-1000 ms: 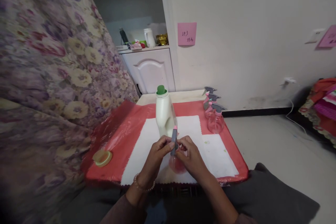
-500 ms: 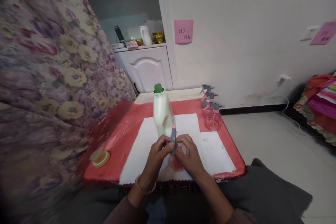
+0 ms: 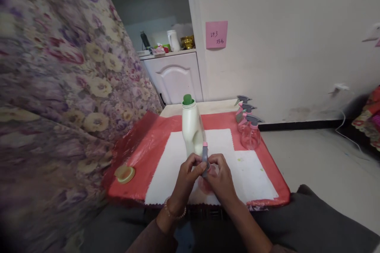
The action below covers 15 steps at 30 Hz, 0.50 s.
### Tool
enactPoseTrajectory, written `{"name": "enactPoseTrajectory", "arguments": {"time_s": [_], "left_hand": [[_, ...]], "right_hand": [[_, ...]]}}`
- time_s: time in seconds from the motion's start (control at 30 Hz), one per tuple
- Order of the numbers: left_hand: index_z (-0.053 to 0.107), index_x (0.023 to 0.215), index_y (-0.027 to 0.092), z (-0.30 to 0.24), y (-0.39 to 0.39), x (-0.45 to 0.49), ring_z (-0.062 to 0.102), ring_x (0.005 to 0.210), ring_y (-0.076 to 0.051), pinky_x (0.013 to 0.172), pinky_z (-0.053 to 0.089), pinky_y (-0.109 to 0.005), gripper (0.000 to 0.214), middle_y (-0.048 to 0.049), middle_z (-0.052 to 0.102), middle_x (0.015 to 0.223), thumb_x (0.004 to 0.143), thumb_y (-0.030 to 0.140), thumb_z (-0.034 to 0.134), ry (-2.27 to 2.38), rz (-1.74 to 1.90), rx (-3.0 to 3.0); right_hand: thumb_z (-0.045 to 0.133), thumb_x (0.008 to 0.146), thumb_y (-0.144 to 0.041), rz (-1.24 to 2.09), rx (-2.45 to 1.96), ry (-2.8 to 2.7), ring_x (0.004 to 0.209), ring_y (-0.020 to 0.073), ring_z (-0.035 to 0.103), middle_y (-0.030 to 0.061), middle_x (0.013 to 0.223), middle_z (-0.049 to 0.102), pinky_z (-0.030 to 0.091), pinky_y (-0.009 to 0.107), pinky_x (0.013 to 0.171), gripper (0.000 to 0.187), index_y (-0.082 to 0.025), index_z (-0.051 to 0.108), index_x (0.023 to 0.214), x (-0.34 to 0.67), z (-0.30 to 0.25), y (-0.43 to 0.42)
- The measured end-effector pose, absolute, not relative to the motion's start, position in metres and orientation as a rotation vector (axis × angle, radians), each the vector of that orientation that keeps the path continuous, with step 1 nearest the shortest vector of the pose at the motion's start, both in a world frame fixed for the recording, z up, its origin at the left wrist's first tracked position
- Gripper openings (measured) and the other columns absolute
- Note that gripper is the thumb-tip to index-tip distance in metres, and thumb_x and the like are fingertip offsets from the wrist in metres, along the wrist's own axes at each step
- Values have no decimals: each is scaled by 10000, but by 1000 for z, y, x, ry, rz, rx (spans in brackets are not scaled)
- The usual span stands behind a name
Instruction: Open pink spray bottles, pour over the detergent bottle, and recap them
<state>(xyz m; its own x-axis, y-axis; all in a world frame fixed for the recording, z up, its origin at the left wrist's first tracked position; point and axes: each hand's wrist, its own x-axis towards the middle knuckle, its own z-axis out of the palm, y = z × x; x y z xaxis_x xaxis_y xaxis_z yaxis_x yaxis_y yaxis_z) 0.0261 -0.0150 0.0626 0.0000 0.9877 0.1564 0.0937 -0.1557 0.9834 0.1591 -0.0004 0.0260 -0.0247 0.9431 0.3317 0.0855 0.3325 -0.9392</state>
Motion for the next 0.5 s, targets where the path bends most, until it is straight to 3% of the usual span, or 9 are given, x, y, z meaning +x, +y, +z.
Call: {"name": "enactPoseTrajectory", "arguments": {"time_s": [0.13, 0.3, 0.5], "left_hand": [[614, 807, 182, 63, -16, 27, 500, 767, -171, 730, 398, -288, 160, 5, 552, 766, 821, 341, 632, 1214, 1298, 1411], [609, 824, 186, 62, -15, 25, 503, 759, -168, 722, 396, -285, 180, 12, 553, 758, 837, 364, 631, 1205, 1271, 1428], [611, 835, 172, 65, -13, 25, 512, 759, -172, 712, 407, -288, 193, 3, 571, 769, 836, 365, 622, 1203, 1265, 1414]], "right_hand": [[590, 885, -375, 1071, -847, -1588, 1086, 237, 580, 65, 1121, 614, 456, 387, 968, 239, -232, 590, 1077, 162, 32, -1], [634, 845, -422, 972, -948, -1469, 963, 239, 609, 49, 967, 633, 485, 383, 884, 228, -217, 613, 944, 161, 33, 0], [605, 882, -376, 1089, -812, -1585, 1084, 230, 590, 62, 1110, 630, 464, 367, 965, 231, -226, 631, 1056, 162, 34, 1]]}}
